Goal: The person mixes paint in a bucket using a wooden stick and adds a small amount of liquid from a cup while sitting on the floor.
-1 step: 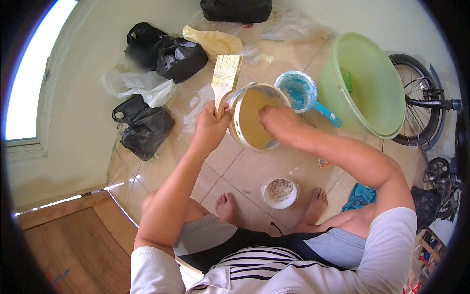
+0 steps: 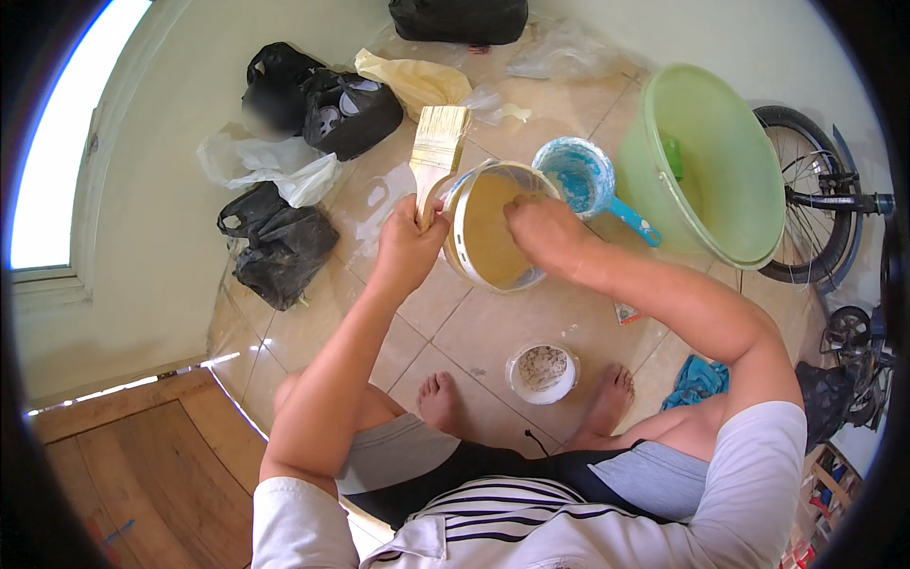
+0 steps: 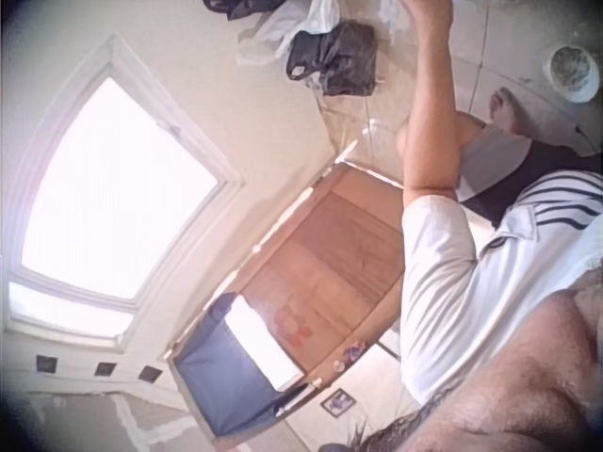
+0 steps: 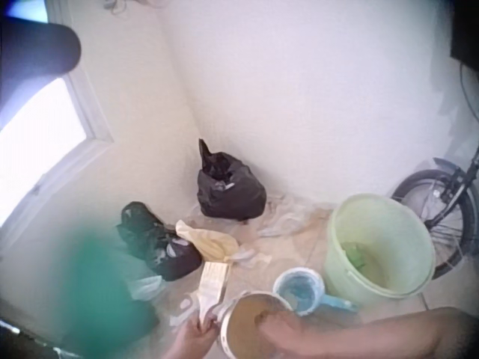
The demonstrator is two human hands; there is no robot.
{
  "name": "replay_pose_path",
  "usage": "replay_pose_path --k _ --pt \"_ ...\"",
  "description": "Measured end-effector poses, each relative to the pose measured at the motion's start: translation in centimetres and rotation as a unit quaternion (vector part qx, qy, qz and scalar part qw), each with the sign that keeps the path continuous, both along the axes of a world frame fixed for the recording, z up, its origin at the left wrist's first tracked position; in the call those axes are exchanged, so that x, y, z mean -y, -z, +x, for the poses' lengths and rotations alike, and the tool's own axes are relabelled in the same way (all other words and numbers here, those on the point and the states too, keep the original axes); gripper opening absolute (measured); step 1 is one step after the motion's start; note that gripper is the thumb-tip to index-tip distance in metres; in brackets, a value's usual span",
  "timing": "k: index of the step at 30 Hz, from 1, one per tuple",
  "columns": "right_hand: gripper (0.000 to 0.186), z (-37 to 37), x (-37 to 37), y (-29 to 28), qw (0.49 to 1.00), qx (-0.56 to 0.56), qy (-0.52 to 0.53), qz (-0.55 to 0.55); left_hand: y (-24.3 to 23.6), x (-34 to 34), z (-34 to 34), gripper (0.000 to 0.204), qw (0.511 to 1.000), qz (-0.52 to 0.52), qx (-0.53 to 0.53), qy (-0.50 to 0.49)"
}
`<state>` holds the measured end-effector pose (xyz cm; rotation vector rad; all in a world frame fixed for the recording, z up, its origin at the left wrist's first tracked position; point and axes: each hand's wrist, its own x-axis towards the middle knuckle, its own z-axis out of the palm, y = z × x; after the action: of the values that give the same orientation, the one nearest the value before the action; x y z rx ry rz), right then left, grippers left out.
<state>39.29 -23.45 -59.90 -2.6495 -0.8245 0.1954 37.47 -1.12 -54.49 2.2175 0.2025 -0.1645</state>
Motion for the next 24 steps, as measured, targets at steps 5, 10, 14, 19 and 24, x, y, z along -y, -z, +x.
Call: replay_pose_path --k 5,10,14,19,24 --pt "0.015 0.0 -0.3 0.1 0.999 0.046 0.018 0.000 -0.3 0.2 -0.2 0.027 1.000 -0.009 0.016 0.016" --pt "0.016 -1.3 -1.9 0.1 0.994 -0.015 -0.075 0.080 -0.3 -0.4 -0.1 0.028 1.000 0.007 0.017 0.025" --pt "0.015 -0.6 -0.4 0.2 0.997 -0.053 -0.034 0.034 0.0 -0.3 0.0 0.028 1.000 -0.020 0.004 0.015" --pt "0.016 0.7 -0.4 0.6 0.997 0.054 0.027 0.038 -0.2 -0.2 0.0 0.027 1.000 -0.021 -0.004 0.017" --pt "0.016 -0.5 -1.2 1.1 0.992 0.026 -0.057 0.106 0.0 -0.3 0.0 0.027 0.999 -0.030 0.011 0.033"
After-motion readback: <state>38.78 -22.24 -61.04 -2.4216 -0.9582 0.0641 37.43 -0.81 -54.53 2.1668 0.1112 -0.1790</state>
